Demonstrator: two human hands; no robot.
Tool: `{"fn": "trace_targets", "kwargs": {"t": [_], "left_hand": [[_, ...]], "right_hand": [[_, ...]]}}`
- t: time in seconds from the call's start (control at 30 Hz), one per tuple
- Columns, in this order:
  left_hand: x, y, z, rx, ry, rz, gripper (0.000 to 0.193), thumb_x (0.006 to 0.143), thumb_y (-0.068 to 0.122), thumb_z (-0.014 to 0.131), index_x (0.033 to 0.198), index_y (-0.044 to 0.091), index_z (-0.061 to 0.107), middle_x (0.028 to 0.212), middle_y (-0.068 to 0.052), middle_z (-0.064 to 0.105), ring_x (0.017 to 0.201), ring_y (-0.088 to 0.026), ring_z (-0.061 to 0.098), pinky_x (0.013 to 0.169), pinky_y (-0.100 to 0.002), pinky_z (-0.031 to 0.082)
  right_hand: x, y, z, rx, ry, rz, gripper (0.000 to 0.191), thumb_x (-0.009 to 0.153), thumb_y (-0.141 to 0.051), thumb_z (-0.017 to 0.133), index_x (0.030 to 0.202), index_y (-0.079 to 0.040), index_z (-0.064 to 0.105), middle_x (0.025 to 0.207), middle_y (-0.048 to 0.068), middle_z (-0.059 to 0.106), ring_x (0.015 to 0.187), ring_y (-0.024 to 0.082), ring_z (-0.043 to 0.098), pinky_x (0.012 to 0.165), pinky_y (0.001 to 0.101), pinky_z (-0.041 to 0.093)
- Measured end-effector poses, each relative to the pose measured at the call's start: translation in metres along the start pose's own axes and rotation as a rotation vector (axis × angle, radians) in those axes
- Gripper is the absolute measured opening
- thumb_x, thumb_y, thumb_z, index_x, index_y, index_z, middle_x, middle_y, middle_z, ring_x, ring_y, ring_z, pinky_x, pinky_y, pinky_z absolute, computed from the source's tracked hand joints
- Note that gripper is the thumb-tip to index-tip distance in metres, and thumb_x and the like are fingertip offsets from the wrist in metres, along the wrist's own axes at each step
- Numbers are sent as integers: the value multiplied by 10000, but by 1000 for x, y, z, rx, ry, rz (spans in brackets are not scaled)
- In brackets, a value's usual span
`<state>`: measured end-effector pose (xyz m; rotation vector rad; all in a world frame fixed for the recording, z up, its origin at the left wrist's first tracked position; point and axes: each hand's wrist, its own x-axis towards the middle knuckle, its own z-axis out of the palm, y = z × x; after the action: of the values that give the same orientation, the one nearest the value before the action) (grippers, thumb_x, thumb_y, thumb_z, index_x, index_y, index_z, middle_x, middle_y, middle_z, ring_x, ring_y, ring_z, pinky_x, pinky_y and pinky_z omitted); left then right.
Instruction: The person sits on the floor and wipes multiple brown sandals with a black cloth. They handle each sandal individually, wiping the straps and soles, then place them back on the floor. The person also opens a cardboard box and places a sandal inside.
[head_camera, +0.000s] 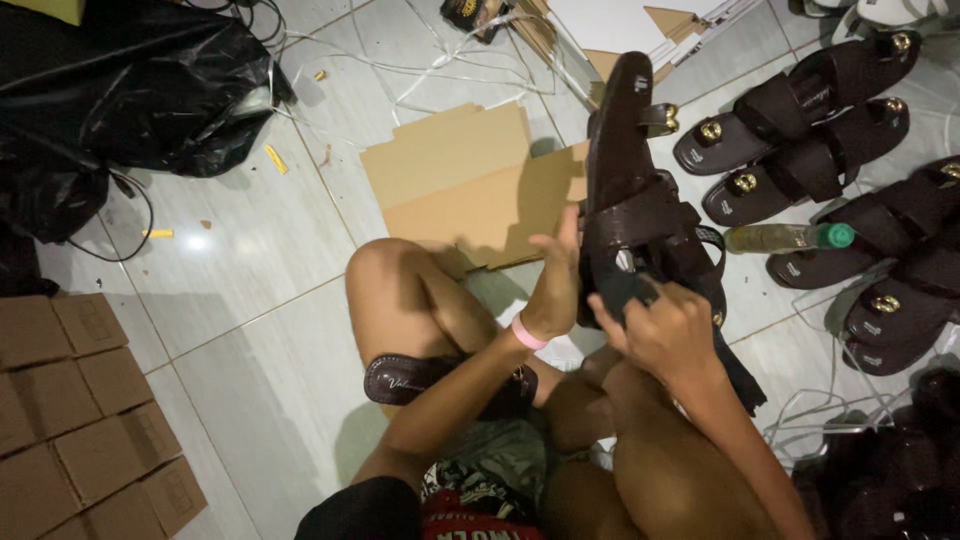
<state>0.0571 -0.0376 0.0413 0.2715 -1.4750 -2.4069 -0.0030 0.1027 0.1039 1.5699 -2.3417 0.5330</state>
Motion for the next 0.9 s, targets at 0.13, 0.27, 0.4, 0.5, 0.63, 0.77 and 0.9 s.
{"fn": "trace_targets", "kwargs": {"t": [0.13,0.27,0.4,0.5,0.63,0.77,0.9], "left_hand": [[-3,-2,1,53,-10,80,1009,1032,744,-2,1604,-49,245,1468,-167,502,1366,-238,484,1240,-353,326],[-2,-7,-4,-42,8,-114,950,1038,678,-3,1677,6,206,1413,-249,477,1193,-339,430,1089,-463,366],[-5,-12,-3,256,36,123,996,1046,746,-47,1567,-36,281,1486,-185,477,1413,-235,451,1252,-347,288],[-5,-12,-12,41,-33,-23,1023,1017,768,23,1602,-24,298,1270,-199,570,1099,-243,577,978,-363,469],[-1,-16,-37,-429,-198,-58,1020,1084,804,81,1560,-46,383,1199,-231,664,941,-270,705,851,-377,608],[-3,-39,-48,-494,62,-302,1021,1030,761,163,1628,-46,348,1489,-170,555,1262,-229,603,1084,-359,499],[-10,-62,-52,-143,9,-154,978,1047,748,119,1608,-38,275,1564,-175,419,1401,-277,415,1182,-404,306]], "right_hand": [[-1,-1,3,-6,-9,-9,469,807,-279,870,540,-64,550,646,164,661,480,303,606,441,385,475],[-7,0,3,24,72,-75,452,789,-289,840,539,-80,526,732,205,695,523,312,628,476,373,499],[-13,7,14,-59,-46,80,546,824,-278,912,487,-62,540,575,158,644,452,323,614,421,393,479],[-26,10,23,73,-20,-80,400,849,-291,855,625,-63,615,707,178,698,520,253,665,501,361,538],[-48,16,25,196,-55,-144,444,758,-294,826,546,-68,509,682,168,626,535,306,625,511,400,535],[-57,25,25,23,28,-154,148,780,-109,833,697,-65,718,508,85,490,437,275,553,408,401,474],[-61,24,32,-53,-109,-177,50,774,-69,842,814,-96,853,450,95,522,341,275,532,307,397,413]]}}
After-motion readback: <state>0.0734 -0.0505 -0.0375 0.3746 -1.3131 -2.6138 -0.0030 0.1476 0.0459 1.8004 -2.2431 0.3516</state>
